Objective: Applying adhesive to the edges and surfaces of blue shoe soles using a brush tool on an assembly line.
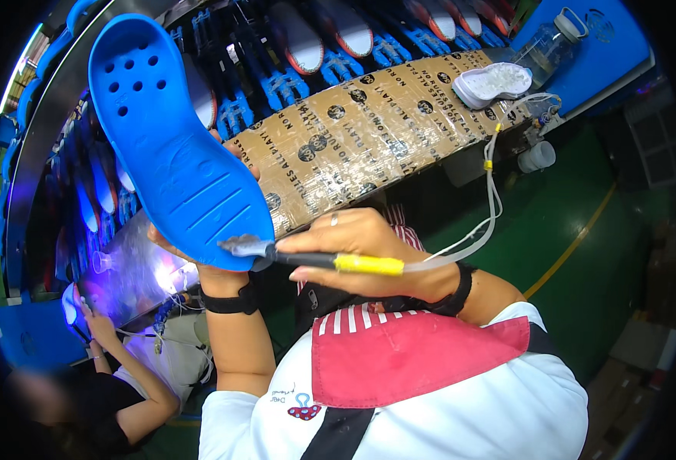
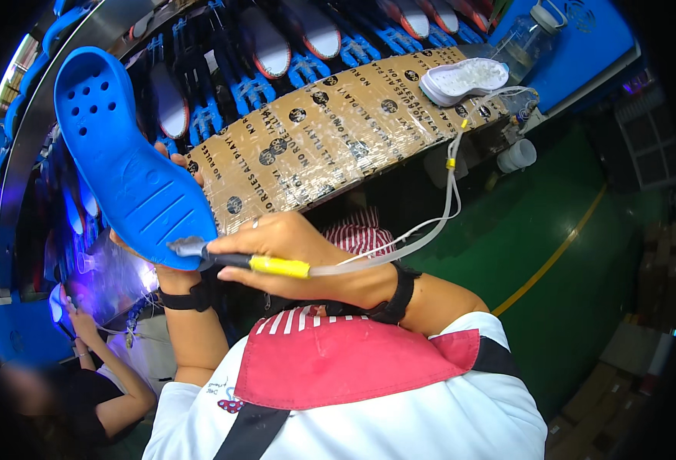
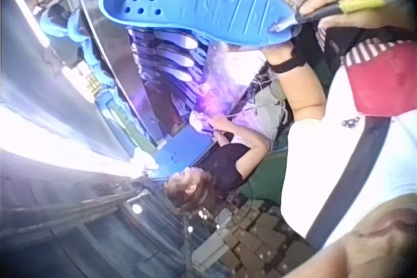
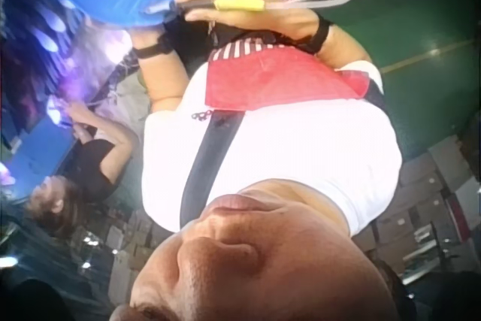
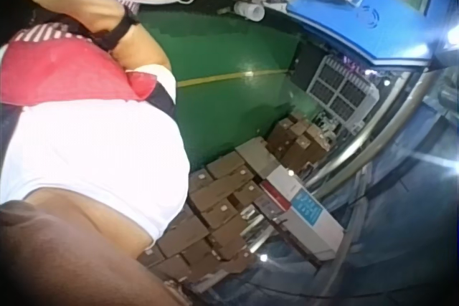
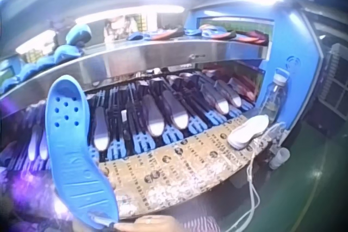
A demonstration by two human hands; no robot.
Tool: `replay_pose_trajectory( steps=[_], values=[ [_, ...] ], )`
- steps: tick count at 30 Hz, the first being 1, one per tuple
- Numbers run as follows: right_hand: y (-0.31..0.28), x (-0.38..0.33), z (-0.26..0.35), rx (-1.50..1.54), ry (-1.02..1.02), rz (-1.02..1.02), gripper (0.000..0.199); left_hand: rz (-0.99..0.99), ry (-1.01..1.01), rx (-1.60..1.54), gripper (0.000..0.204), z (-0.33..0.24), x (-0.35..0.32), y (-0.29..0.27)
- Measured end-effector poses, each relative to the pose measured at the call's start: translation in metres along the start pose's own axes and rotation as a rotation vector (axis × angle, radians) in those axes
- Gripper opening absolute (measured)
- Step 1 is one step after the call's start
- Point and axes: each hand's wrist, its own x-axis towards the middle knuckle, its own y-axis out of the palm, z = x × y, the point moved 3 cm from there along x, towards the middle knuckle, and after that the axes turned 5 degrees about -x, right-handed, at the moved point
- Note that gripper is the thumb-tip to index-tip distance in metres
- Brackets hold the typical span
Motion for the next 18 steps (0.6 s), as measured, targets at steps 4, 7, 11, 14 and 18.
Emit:
replay_pose_trajectory(
  steps=[4,7,11,14,18],
  values=[
    [0.009,0.003,0.005,0.186,0.001,0.142,0.031,0.099,-0.026,-0.001,0.105,-0.002,0.005,-0.008],
    [-0.005,0.005,0.009,0.254,0.09,0.111,0.031,0.14,-0.013,0.06,0.107,-0.007,0.005,-0.009],
    [-0.01,0.001,0.0,-0.053,-0.018,-0.039,0.031,0.031,-0.117,0.057,0.11,-0.006,0.001,0.001],
    [0.005,-0.005,0.002,0.032,-0.114,0.087,0.035,0.011,-0.215,0.064,0.111,-0.009,-0.004,0.005],
    [-0.002,-0.003,0.005,0.1,-0.016,0.207,0.031,0.082,-0.296,-0.06,0.112,0.001,-0.002,-0.002]
  ],
)
